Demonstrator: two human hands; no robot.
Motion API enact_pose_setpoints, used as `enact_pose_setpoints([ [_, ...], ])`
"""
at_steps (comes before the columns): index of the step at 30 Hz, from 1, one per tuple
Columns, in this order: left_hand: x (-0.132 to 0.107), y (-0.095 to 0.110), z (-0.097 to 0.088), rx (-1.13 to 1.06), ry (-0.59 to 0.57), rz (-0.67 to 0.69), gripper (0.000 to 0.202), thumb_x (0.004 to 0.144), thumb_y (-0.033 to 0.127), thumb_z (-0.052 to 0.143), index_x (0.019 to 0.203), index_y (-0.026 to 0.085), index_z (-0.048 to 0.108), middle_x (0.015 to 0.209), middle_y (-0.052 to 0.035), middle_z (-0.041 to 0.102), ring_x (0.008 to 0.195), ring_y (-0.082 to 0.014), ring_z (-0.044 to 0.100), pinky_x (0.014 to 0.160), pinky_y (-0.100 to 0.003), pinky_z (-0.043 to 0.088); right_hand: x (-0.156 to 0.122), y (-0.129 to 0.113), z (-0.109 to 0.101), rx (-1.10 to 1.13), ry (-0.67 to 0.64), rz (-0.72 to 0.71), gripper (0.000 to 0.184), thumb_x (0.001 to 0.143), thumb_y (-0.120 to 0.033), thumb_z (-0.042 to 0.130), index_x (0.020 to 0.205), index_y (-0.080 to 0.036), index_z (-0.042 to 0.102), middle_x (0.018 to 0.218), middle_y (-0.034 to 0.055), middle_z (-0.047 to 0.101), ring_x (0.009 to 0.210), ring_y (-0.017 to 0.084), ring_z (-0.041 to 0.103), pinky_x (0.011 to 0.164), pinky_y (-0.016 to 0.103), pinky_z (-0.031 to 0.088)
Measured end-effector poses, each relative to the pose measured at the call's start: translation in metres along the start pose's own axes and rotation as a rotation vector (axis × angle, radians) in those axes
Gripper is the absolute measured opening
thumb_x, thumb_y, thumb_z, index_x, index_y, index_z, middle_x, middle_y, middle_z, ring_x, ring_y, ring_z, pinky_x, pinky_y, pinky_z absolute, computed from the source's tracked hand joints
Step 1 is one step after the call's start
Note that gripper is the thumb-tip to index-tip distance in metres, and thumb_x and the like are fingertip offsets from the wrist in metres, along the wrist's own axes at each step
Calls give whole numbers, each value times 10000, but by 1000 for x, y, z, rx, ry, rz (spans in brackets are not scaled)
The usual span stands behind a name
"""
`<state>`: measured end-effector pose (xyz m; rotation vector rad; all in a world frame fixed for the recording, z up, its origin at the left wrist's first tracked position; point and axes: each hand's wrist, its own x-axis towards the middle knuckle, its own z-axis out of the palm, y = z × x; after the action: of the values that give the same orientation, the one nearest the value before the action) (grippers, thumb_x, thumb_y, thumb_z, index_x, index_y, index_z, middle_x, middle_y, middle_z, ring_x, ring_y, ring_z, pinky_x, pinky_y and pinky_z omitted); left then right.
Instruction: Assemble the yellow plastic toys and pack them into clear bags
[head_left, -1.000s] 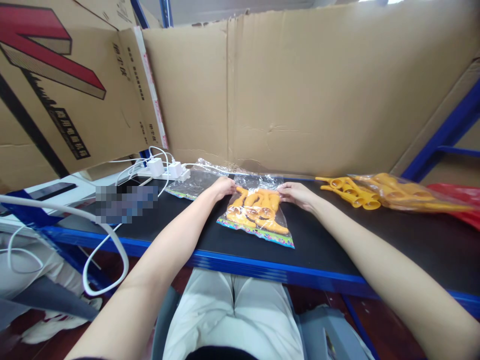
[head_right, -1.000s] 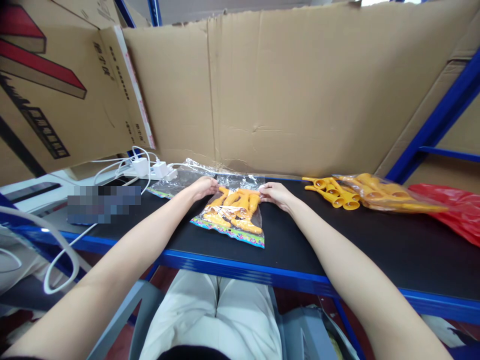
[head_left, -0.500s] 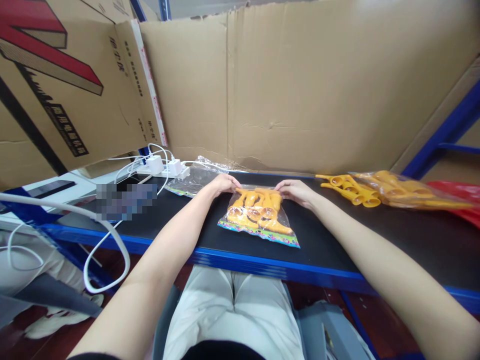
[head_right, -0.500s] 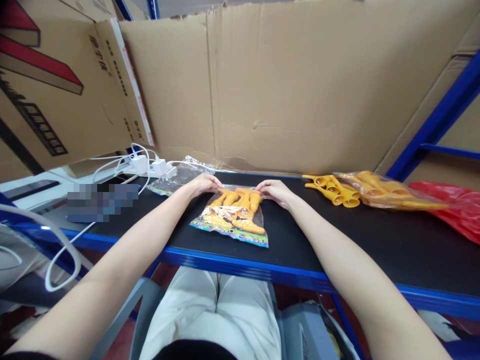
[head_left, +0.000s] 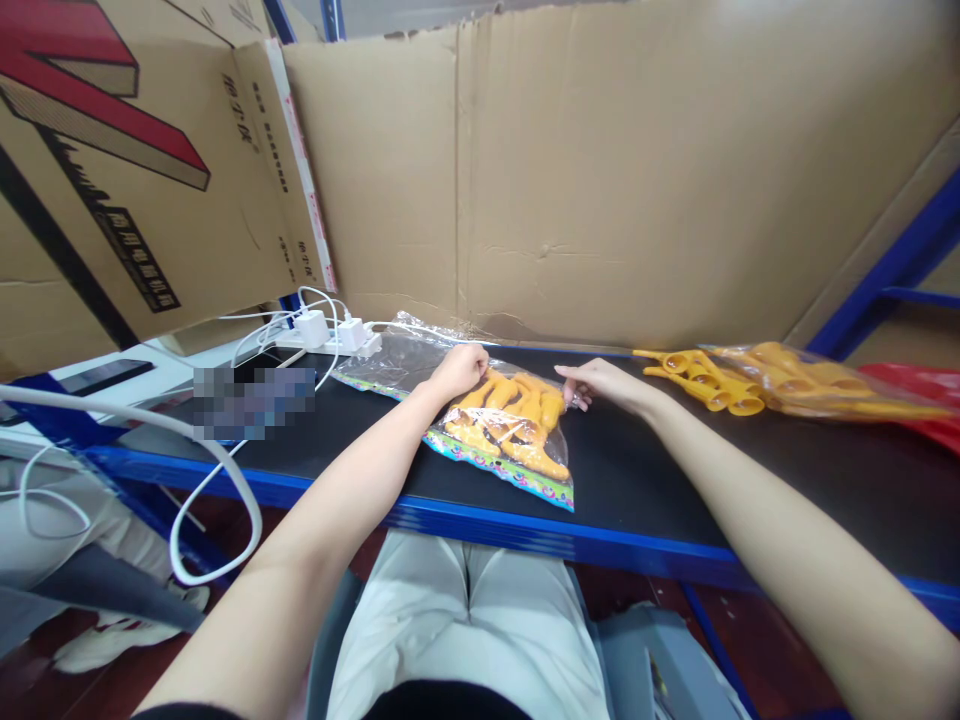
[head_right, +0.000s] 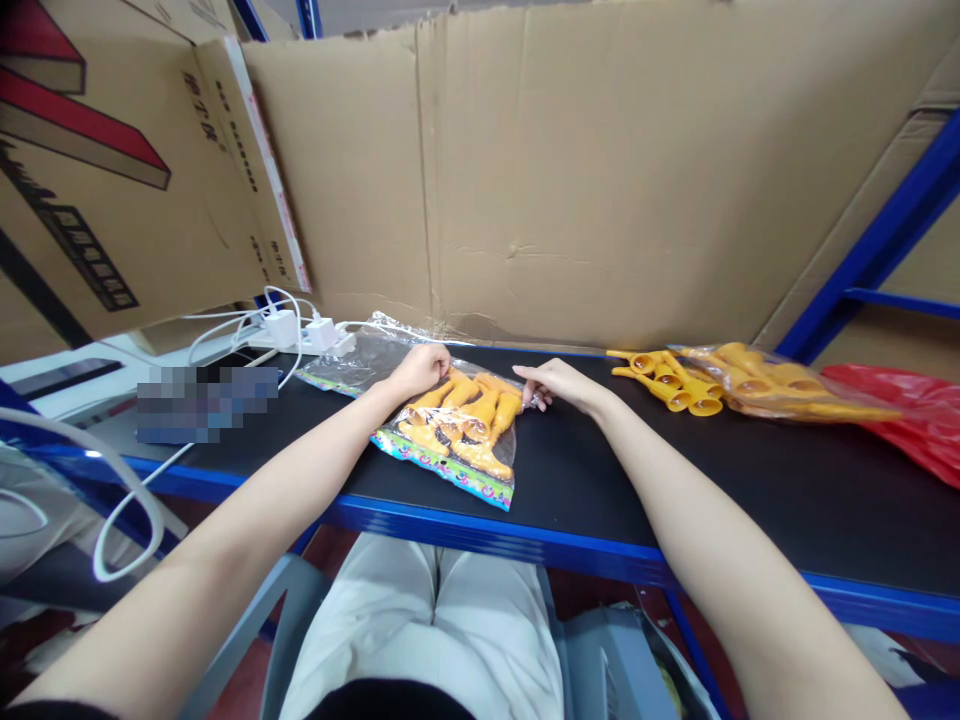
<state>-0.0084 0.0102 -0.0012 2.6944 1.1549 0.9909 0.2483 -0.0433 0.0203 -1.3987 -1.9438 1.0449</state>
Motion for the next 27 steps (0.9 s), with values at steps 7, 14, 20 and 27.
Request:
enact_pose_setpoints([
  [7,-1,19,0,-44,75,95,202,603,0,369,522,172,439,671,-22,520,701,-138,486,685,-239,382,-3,-10,14,-94,77,-62,432,602,-551,669,573,-147,518,464,-35,489,416,49,394,436,192,306],
  [14,-4,35,1,-116,154,173,232,648,-18,331,558,176,421,742,-29,538,768,-133,506,723,-235,389,-11,-16,16,268,-186,35,468,593,-383,743,982,-153,618,869,64,666,701,147,611,611,240,483],
  [20,-5,51,3,-138,167,184,254,691,-22,326,568,171,435,898,-64,578,916,-142,522,812,-251,395,-10,-13,23,516,-288,73,441,641,-435,707,940,-117,644,970,116,661,808,186,637,734,287,509],
  [27,0,42,4,-53,165,209,247,726,12,374,588,159,516,1055,-78,573,993,-169,508,881,-296,385,-1,-10,32,513,-150,79,286,648,-336,728,814,-127,625,818,79,675,681,148,634,642,241,524],
])
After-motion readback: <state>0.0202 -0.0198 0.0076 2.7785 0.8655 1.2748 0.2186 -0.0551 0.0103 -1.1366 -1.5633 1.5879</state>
